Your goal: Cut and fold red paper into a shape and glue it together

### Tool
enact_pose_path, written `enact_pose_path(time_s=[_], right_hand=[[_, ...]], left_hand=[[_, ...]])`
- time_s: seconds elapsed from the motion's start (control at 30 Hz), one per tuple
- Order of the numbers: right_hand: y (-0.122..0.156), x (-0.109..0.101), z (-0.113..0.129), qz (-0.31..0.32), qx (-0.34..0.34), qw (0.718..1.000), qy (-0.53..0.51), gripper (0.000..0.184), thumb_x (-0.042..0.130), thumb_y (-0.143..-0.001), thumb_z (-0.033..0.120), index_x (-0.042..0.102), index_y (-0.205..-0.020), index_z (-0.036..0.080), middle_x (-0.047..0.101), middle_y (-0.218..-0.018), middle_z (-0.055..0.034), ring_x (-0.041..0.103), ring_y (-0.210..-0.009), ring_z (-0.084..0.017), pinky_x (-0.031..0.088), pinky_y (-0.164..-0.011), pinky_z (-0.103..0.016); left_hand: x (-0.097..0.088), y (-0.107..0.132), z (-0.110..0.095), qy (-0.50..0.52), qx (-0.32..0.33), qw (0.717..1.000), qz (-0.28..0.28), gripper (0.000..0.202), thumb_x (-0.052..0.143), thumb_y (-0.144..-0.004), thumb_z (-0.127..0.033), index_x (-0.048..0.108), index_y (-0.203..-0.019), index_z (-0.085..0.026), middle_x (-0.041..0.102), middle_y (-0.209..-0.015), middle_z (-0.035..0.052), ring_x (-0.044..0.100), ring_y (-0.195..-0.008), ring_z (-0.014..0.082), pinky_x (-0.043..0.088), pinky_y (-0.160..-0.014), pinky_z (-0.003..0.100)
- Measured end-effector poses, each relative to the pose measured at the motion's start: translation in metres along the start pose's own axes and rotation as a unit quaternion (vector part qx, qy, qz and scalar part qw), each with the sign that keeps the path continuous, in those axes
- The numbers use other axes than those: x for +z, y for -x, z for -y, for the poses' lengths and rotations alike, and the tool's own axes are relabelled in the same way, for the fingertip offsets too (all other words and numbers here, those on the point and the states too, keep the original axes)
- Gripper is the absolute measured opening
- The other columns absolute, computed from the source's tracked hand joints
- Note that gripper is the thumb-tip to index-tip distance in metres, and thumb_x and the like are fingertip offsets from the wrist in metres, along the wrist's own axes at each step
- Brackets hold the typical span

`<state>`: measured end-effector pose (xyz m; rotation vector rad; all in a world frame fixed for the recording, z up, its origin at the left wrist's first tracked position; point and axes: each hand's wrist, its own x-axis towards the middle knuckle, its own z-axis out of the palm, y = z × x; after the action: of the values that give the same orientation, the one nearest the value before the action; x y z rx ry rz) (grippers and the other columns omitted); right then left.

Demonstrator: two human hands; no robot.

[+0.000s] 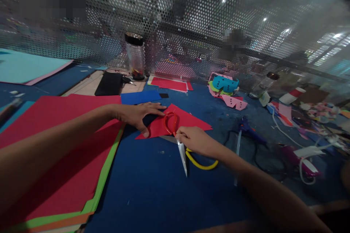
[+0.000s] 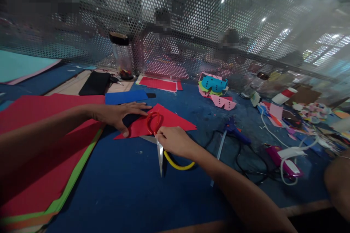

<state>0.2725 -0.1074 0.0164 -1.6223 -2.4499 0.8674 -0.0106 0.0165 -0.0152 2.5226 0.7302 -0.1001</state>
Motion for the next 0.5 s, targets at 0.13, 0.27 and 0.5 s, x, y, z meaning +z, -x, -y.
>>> enact_pose_path(time_s=[0.13, 0.27, 0.5], right_hand=[[0.0007, -0.0002, -0.0004, 0.004, 0.003, 1.000, -0.004, 0.024, 0.047, -0.101, 0.025, 0.069, -0.095, 0.017, 0.075, -0.093, -0.0058, 0.063, -0.081, -0.016, 0.033, -0.068, -0.026], [0.0012, -0.0006, 0.0022, 0.004, 0.012, 1.000, -0.006, 0.024, 0.047, -0.101, 0.025, 0.069, -0.094, 0.017, 0.075, -0.092, -0.0055, 0.063, -0.079, -0.015, 0.032, -0.067, -0.026], [-0.0004, 0.0016, -0.0001, -0.001, 0.001, 1.000, 0.009, 0.026, 0.047, -0.102, 0.028, 0.067, -0.090, 0.017, 0.074, -0.088, -0.0047, 0.062, -0.078, -0.016, 0.030, -0.066, -0.027]], left_hand=[[-0.0013, 0.0008, -0.0036, 0.008, -0.002, 1.000, -0.008, 0.098, 0.082, -0.072, -0.068, 0.044, -0.157, -0.037, 0.016, -0.175, 0.0063, 0.008, -0.159, 0.0428, 0.013, -0.125, 0.067], [-0.0009, 0.0004, -0.0023, 0.015, 0.002, 1.000, -0.017, 0.097, 0.083, -0.071, -0.067, 0.045, -0.156, -0.038, 0.018, -0.174, 0.0054, 0.009, -0.159, 0.0422, 0.013, -0.126, 0.066], [-0.0002, 0.0005, -0.0037, 0.015, -0.006, 0.999, -0.028, 0.082, 0.072, -0.083, -0.069, 0.049, -0.153, -0.034, 0.021, -0.174, 0.0068, 0.014, -0.159, 0.0382, 0.018, -0.127, 0.061]])
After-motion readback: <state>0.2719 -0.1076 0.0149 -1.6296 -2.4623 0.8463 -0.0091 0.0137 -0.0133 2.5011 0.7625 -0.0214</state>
